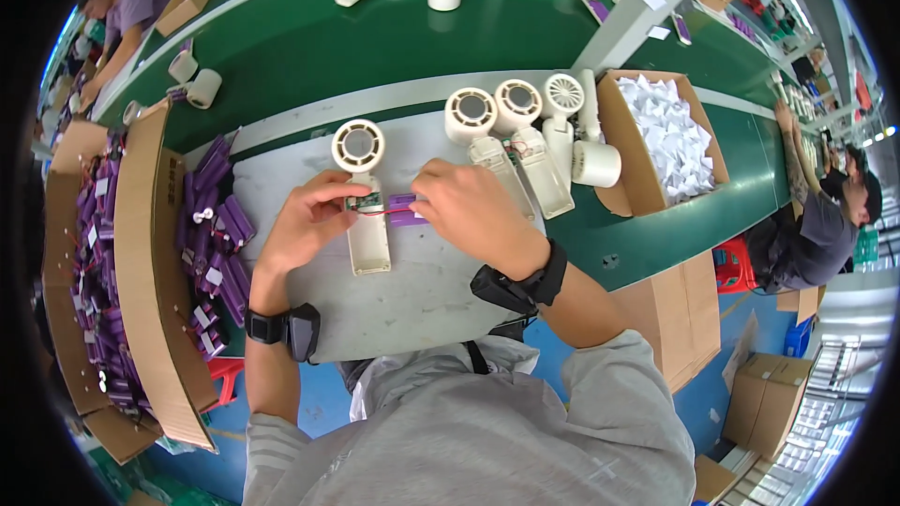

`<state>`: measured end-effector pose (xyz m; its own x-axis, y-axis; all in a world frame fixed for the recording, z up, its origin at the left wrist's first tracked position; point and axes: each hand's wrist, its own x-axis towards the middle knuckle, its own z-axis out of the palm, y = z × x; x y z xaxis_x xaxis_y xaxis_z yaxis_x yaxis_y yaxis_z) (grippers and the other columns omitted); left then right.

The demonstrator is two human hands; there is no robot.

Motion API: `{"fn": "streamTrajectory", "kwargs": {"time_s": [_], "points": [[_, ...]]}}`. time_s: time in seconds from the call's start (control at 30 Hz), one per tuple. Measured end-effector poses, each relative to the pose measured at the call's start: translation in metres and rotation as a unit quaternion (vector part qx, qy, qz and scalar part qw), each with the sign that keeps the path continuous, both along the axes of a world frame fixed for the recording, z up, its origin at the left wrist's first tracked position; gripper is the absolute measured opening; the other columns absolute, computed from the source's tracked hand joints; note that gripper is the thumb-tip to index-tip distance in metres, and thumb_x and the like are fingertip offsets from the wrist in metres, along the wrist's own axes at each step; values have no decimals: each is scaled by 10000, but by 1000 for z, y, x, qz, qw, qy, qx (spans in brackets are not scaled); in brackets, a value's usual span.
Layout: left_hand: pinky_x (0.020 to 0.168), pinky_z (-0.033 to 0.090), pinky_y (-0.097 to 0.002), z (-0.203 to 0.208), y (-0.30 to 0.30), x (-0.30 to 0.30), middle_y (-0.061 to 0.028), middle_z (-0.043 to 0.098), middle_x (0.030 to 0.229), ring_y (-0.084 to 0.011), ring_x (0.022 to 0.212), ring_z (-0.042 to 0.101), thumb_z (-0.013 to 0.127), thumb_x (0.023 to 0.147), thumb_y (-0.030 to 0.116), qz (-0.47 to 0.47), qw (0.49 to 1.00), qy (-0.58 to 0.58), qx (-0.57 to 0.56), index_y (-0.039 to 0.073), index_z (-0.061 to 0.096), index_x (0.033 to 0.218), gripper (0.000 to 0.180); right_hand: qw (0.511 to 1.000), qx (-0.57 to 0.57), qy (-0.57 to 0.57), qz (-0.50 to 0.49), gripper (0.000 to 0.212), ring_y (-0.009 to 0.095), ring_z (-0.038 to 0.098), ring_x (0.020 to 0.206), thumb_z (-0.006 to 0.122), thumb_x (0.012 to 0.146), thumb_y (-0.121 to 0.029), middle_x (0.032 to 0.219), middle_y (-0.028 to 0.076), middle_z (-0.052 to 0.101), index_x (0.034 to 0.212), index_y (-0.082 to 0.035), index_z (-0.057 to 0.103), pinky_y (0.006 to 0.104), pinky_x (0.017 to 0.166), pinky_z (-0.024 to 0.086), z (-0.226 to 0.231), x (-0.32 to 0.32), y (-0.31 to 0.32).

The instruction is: The person picks up a fan housing and a battery pack, connects the battery to the circuit board, and presses them into the housing. After setting the unit aside, they repeat the process with another battery pack and fan housing.

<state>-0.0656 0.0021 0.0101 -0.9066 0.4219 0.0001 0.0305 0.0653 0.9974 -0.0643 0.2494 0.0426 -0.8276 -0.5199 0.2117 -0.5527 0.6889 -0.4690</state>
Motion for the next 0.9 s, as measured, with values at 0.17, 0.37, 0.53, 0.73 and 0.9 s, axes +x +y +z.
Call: {"fn": "streamTrajectory", "kwargs": {"time_s": [0.17,0.37,0.53,0.73,0.9], "points": [[679,428,-199,-6,5,-4,-14,578,1039,-78,820,524,585,779,-112,4,1000,-6,-20,33,706,1050,330,999,7,11,47,133,323,627,754,671,812,-125,813,118,648,784,2,644,406,678,503,-6,-1,7],[673,427,-194,-7,4,-2,-16,588,1054,-67,770,510,589,741,-143,34,999,-8,-35,9,707,1030,347,995,66,44,56,143,312,618,707,662,751,-105,726,125,620,672,5,615,403,646,505,-16,-1,1],[675,434,-195,-5,5,-4,-21,593,1067,-66,768,515,590,728,-152,30,999,-3,-36,0,704,1030,357,989,89,107,53,150,301,613,667,652,685,-103,680,139,606,591,-4,591,406,608,505,-15,6,-6],[693,447,-198,-9,3,-5,-26,597,1071,-68,772,524,592,738,-148,29,999,-1,-36,-2,701,1034,347,989,68,130,33,159,314,611,637,643,667,-107,640,151,598,570,-2,575,414,585,501,-13,9,-10],[707,458,-201,-10,3,-7,-23,607,1043,-71,775,537,595,755,-136,21,999,-2,-33,1,697,1050,341,992,83,96,13,162,333,614,646,637,695,-98,636,163,598,583,4,577,426,580,488,-10,5,-7]]}}
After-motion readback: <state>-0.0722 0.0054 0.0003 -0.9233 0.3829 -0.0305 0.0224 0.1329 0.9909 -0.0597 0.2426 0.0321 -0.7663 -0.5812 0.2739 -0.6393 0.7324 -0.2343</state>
